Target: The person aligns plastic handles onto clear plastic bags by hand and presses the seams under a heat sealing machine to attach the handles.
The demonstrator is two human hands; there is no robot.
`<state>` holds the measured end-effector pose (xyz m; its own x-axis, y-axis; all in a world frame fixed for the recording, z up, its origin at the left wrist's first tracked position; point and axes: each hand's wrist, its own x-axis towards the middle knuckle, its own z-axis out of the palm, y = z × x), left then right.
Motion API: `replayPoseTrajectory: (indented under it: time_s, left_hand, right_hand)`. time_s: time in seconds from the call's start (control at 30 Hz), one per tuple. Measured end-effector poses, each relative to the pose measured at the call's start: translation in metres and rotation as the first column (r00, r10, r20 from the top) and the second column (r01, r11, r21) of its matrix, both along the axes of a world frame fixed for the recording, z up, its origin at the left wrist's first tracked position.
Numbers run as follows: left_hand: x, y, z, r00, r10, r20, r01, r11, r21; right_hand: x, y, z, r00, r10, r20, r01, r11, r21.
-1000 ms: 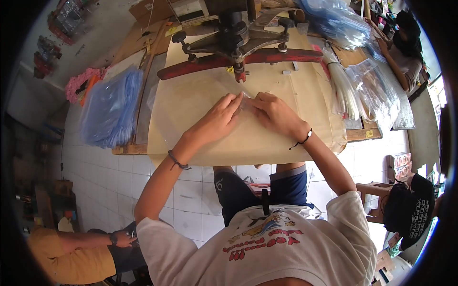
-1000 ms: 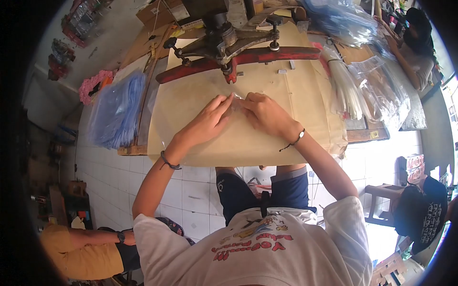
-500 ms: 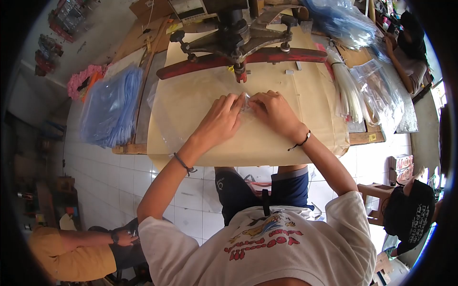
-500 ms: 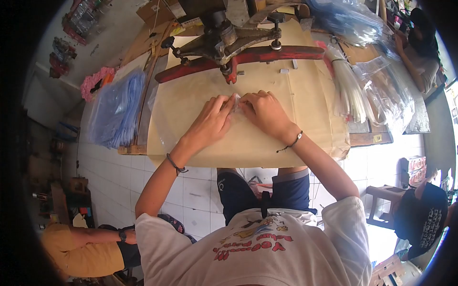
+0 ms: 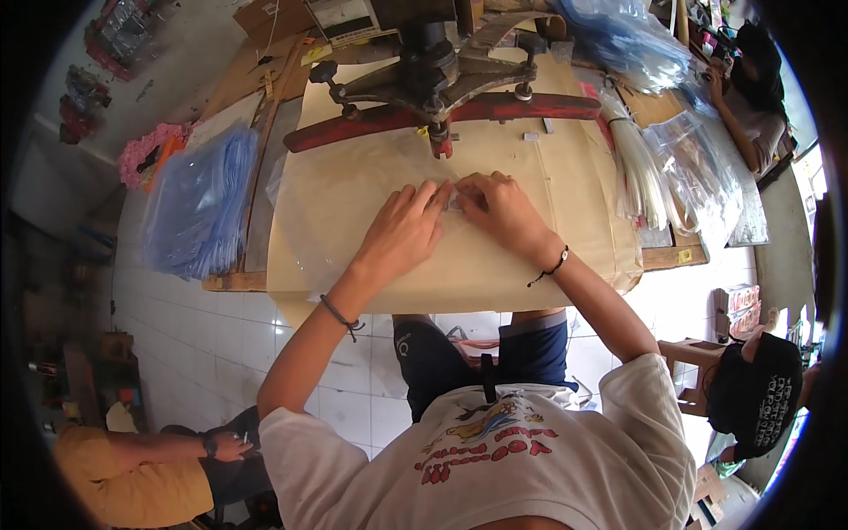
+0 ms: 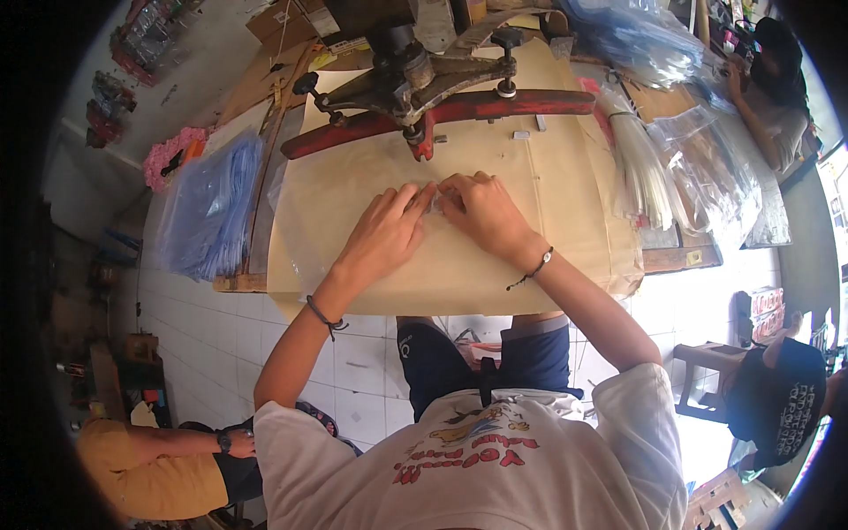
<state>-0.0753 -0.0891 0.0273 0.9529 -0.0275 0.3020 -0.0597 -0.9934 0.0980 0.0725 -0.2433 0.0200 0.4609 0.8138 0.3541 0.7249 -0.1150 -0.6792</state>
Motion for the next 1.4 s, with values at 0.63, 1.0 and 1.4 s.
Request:
replayPoseTrajectory:
  time_s: [0.63,1.0,1.4]
  left_hand:
    - [-0.016,0.006,0.000,0.996,0.033,0.085,-0.035,0.999,0.026]
    - [-0.175,-0.012,-0.012,0.888,0.456,-0.057,-0.458,0.888,-0.046]
    - [-0.178,0.023,-0.046,0.935,0.272,0.228,-0.313,0.935,0.168]
  right_hand:
    - [-0.037,-0.029,0.002,0.763,0.194,0.617,-0.009,0.957,-0.289]
    - [-0.037,-0.024,0.001,0.756,0.174,0.631,0.018,0.958,-0.286]
    - [-0.038,-0.022,-0.003,0.783,0.154,0.603,0.020,0.962,-0.272]
